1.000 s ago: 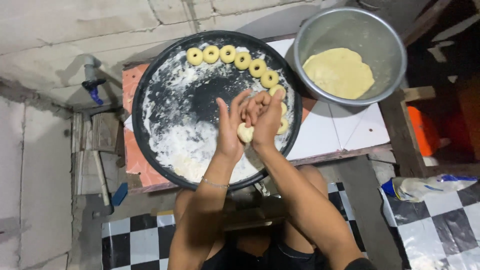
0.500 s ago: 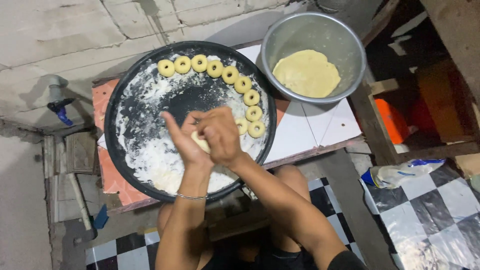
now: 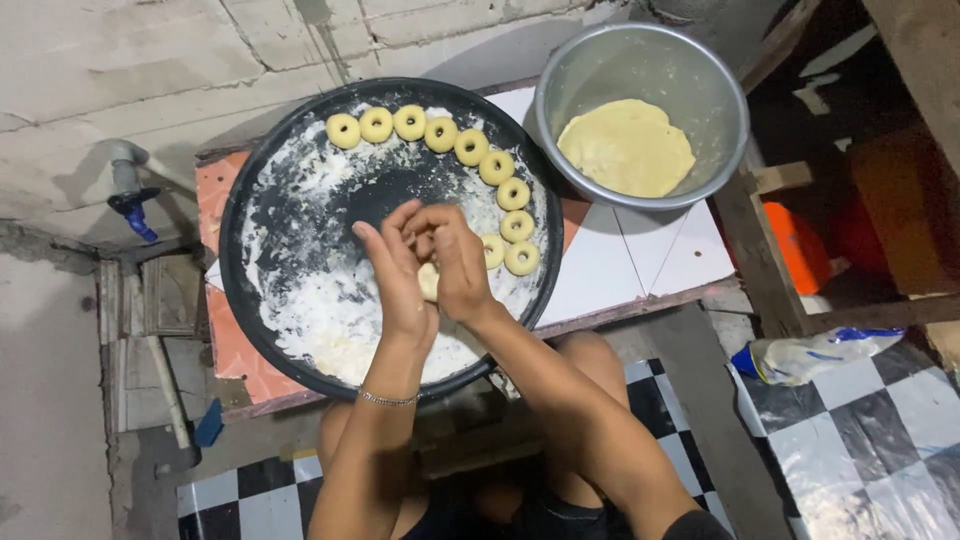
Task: Shaping small portions of dough into rings and arranging them on a floured tray.
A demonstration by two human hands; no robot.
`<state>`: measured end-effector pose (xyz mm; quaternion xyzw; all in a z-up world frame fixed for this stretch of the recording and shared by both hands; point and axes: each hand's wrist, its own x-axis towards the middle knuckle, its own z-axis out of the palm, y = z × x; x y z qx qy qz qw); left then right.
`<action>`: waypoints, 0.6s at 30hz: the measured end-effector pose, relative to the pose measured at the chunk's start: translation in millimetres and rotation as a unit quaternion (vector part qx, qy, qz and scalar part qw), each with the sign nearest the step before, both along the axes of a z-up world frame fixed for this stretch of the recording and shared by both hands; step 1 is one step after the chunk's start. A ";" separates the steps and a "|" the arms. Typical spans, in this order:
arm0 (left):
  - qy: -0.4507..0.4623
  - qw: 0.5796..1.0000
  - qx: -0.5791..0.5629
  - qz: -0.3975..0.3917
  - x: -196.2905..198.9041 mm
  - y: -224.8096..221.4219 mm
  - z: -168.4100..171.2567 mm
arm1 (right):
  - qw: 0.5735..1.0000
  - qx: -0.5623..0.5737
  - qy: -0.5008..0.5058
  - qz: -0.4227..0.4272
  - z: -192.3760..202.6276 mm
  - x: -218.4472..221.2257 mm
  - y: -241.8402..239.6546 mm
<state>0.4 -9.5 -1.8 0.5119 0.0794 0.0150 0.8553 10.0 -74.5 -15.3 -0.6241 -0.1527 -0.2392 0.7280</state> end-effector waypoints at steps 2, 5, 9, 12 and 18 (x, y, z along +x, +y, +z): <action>-0.001 1.000 -0.024 -0.012 2.4 6.2 0.2 | 0.998 -0.046 -0.036 -0.037 0.3 9.2 -1.6; 0.003 0.999 -0.046 -0.003 1.6 10.4 -7.0 | 0.984 -0.113 -0.095 -0.095 6.6 6.8 -0.6; 0.015 0.991 -0.121 0.053 -4.7 15.1 -4.3 | 0.966 -0.070 -0.216 -0.120 4.1 1.1 10.1; 0.052 0.970 -0.238 0.008 -11.4 1.6 29.9 | 0.980 0.060 -0.187 0.018 -28.9 7.7 13.9; 0.056 0.987 -0.147 -0.020 -17.0 -21.6 56.1 | 0.974 0.213 -0.011 0.077 -2.6 8.9 -6.5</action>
